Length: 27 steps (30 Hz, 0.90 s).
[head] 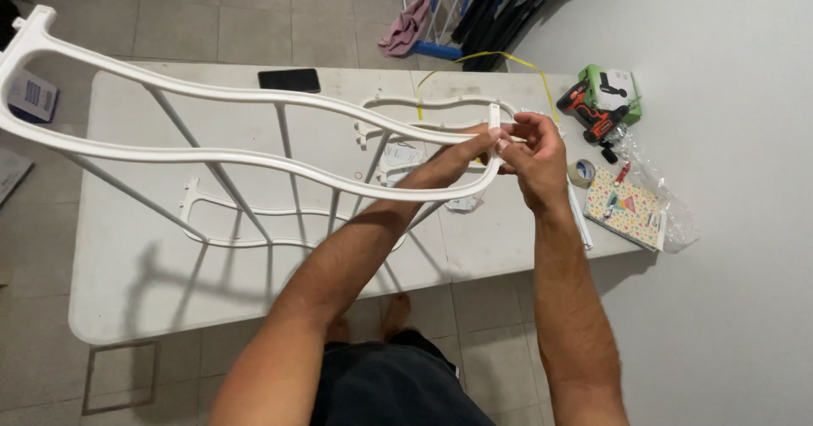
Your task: Assembling a white shoe rack by inserting metal rods into plastic side frames.
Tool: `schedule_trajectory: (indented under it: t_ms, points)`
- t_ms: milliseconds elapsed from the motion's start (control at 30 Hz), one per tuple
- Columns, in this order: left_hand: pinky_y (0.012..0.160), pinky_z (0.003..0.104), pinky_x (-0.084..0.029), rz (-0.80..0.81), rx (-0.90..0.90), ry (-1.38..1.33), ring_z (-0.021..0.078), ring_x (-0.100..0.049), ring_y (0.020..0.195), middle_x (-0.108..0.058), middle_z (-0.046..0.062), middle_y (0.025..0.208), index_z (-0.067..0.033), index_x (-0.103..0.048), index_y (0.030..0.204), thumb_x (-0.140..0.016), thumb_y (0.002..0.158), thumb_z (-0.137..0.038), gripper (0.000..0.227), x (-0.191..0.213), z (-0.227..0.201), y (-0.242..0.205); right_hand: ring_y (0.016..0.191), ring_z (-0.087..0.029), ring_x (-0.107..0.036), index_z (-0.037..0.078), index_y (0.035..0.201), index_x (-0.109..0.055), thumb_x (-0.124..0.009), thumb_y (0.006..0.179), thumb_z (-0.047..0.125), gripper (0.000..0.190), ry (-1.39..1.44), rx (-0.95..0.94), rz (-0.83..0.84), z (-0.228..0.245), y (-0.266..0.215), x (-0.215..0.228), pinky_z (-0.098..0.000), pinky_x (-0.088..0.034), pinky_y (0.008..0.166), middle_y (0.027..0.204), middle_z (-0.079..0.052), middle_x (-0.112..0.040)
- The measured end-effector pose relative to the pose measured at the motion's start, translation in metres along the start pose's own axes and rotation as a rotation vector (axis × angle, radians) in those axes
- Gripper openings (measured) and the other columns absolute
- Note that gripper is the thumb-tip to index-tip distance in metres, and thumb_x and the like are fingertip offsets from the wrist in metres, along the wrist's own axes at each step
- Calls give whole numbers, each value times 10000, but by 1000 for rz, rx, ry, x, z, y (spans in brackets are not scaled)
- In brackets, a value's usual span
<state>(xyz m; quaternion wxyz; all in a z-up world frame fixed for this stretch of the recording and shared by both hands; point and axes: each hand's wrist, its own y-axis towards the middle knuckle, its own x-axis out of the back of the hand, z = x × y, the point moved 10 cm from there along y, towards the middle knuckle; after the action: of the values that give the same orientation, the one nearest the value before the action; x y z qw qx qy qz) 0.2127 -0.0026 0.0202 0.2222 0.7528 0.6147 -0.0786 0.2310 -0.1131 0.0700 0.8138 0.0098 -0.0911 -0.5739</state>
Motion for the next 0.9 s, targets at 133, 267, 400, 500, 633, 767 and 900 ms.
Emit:
schedule_trajectory:
  t_ms: [133,267,400,500,633,767,900]
  points:
    - [1226,573,-286,-71,-12,47,488,-385,1457,-494,353,1486,87,-512,1436,-495,1033,-410,640,-1,-80,-103,1024,-249,-639,11,1331,-525,-792,865,153,555,-90,75,39,0,-2,1,-367,-654,720,1193,-196,-608]
    - [951,516,-472,-401,260,294,441,-547,1065,-588,326,1110,97,-610,1177,-597,955,-156,336,94,31,-231,1201,-380,-615,7,1228,-653,-812,902,138,385,-567,532,-46,70,-35,-22,-485,-542,989,1225,-193,-639]
    - [551,270,-491,-1243,73,375,166,-591,577,-609,78,662,-69,-677,905,-610,1022,-155,160,266,43,-386,1019,-276,-715,141,1117,-749,-785,901,401,341,-731,787,195,59,-72,-101,-378,-562,931,1040,-43,-749]
    - [901,400,-542,-1566,-57,847,249,-666,1059,-660,104,1110,-122,-627,1219,-756,918,-149,328,311,-57,-432,900,-270,-742,163,1223,-712,-753,869,479,476,-1088,868,338,74,-104,-178,-435,-588,818,961,-55,-755]
    - [1078,474,-464,-1602,-233,950,302,-522,1239,-470,90,1269,-145,-498,1341,-793,905,-100,529,337,-106,-427,772,-276,-736,257,1132,-758,-675,911,564,387,-1111,661,313,52,-91,-171,-446,-578,727,761,-15,-735]
    - [1082,503,-415,-1324,-189,927,361,-582,1132,-585,167,1098,-68,-565,1271,-613,1051,-224,274,357,-118,-391,673,-389,-688,259,883,-746,-687,885,600,346,-1078,519,250,48,-86,-147,-491,-536,658,580,-56,-628]
    - [678,345,-523,-1130,-139,885,177,-605,627,-591,29,670,-151,-661,1003,-517,1104,-521,409,304,-151,-342,692,-378,-684,274,860,-753,-792,814,500,235,-974,356,175,27,-77,-86,-453,-533,666,558,-66,-622]
